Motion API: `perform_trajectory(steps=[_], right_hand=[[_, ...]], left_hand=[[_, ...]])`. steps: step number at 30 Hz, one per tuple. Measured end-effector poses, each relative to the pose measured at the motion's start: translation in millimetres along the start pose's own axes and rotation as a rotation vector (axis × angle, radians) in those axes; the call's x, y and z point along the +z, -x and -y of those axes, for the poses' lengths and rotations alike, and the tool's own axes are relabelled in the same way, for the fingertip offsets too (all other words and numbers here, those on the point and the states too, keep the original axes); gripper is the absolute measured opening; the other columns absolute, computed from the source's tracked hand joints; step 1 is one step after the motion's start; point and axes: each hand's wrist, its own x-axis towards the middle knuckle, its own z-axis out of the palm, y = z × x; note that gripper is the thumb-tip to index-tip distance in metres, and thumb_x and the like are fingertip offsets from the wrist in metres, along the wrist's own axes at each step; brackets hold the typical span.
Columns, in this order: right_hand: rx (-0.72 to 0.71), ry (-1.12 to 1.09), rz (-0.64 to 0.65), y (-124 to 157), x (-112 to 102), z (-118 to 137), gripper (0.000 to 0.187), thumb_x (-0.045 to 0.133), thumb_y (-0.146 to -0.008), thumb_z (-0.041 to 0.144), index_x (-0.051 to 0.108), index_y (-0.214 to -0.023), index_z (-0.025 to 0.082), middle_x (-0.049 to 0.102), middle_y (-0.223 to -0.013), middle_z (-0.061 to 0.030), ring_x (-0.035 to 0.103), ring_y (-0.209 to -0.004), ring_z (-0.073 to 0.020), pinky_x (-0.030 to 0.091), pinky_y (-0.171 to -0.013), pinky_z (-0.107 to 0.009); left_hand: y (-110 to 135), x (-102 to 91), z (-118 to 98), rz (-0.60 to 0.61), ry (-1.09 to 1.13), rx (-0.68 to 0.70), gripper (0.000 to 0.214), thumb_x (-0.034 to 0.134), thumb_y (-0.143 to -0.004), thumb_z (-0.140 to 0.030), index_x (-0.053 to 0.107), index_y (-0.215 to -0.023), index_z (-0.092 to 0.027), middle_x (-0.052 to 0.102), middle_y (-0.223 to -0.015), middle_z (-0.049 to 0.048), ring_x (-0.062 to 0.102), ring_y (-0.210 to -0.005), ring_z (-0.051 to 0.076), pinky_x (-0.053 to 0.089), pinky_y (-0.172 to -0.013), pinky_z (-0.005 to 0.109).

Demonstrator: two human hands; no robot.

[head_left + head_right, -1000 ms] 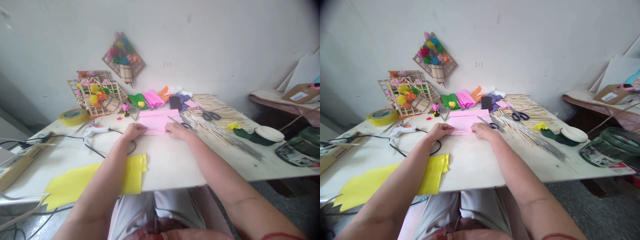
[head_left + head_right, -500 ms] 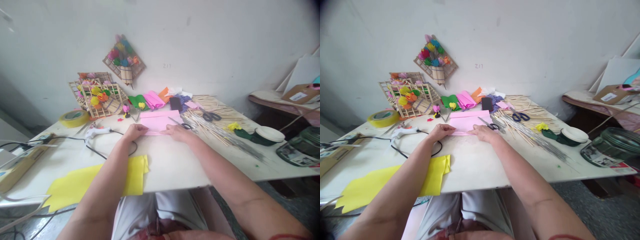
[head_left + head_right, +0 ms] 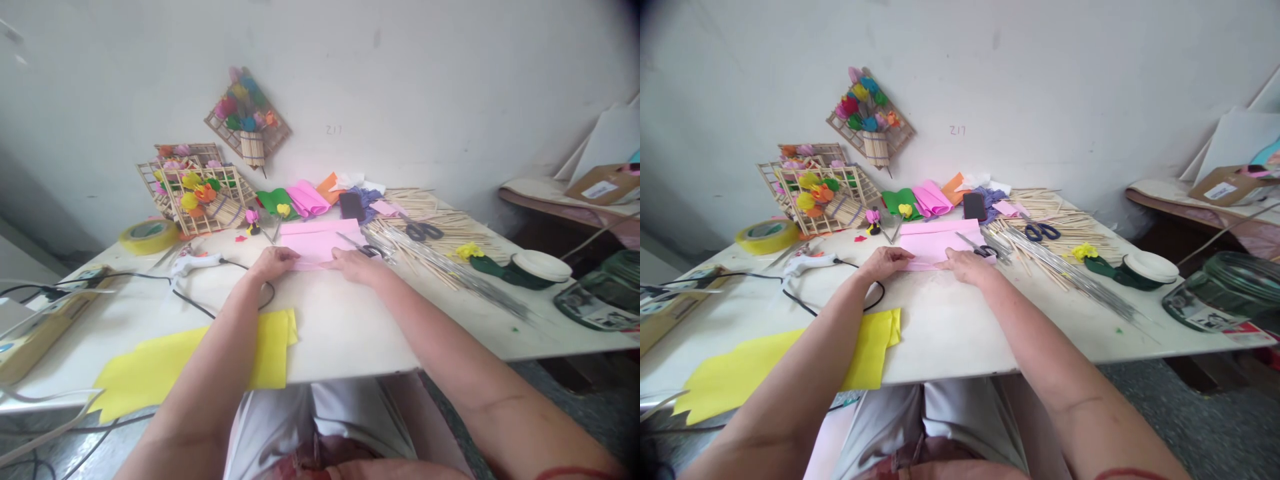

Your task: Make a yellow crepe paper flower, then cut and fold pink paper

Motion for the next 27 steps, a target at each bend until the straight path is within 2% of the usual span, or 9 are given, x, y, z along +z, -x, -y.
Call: perform_trajectory(steps=[8,14,18,21,27], right_hand=[[0.024,-0.008,-0.009,-0.3,1.5,0.7,0.047,0.036,-0.081,0.004,0.052,-0.117,0.029,0.055,-0.096,-0.0071,0.055,-0.070,-0.0135,0.034,-0.062,-0.023],[0.050,-0.024,-0.038,0.5,3.3,1.3,0.048,0.036,-0.079,0.005,0.052,-0.119,0.027,0.054,-0.095,-0.0077,0.054,-0.070,-0.0131,0.035,-0.063,-0.024],[0.047,-0.090,-0.128,-1.0,9.7,-2.9,0.044,0.036,-0.081,0.010,0.052,-0.120,0.025,0.054,-0.093,-0.0070,0.053,-0.069,-0.0130,0.037,-0.064,-0.025],[0.040,-0.182,-0.210,-4.6,12.7,-5.4,0.039,0.039,-0.082,0.014,0.055,-0.116,0.022,0.054,-0.094,-0.0066,0.053,-0.075,-0.0123,0.038,-0.070,-0.024],[0.142,-0.270,-0.280,-11.8,6.2,-1.1,0.031,0.039,-0.086,0.036,0.063,-0.103,0.026,0.057,-0.098,-0.0027,0.053,-0.084,-0.0123,0.038,-0.072,-0.024]], left_hand=[[-11.9,14.3,-11.5,-0.060,-0.281,-0.015,0.027,0.057,-0.065,-0.045,0.068,-0.071,-0.021,0.065,-0.067,0.0030,0.054,-0.062,0.016,0.035,-0.056,0.023],[-14.5,16.8,-11.2,-0.023,-0.238,0.000,0.024,0.058,-0.064,-0.043,0.067,-0.068,-0.020,0.063,-0.062,0.0029,0.051,-0.059,0.015,0.034,-0.056,0.024],[-12.0,15.5,-11.7,-0.013,-0.224,-0.015,0.025,0.057,-0.066,-0.041,0.066,-0.070,-0.019,0.062,-0.063,0.0023,0.052,-0.061,0.015,0.035,-0.057,0.024],[-10.6,14.8,-12.6,-0.022,-0.231,0.026,0.023,0.055,-0.067,-0.039,0.065,-0.070,-0.018,0.062,-0.065,0.0022,0.052,-0.063,0.015,0.036,-0.058,0.023],[-11.1,14.0,-11.8,-0.085,-0.284,0.128,0.022,0.055,-0.069,-0.036,0.065,-0.069,-0.016,0.062,-0.068,0.0034,0.051,-0.064,0.014,0.036,-0.062,0.023]])
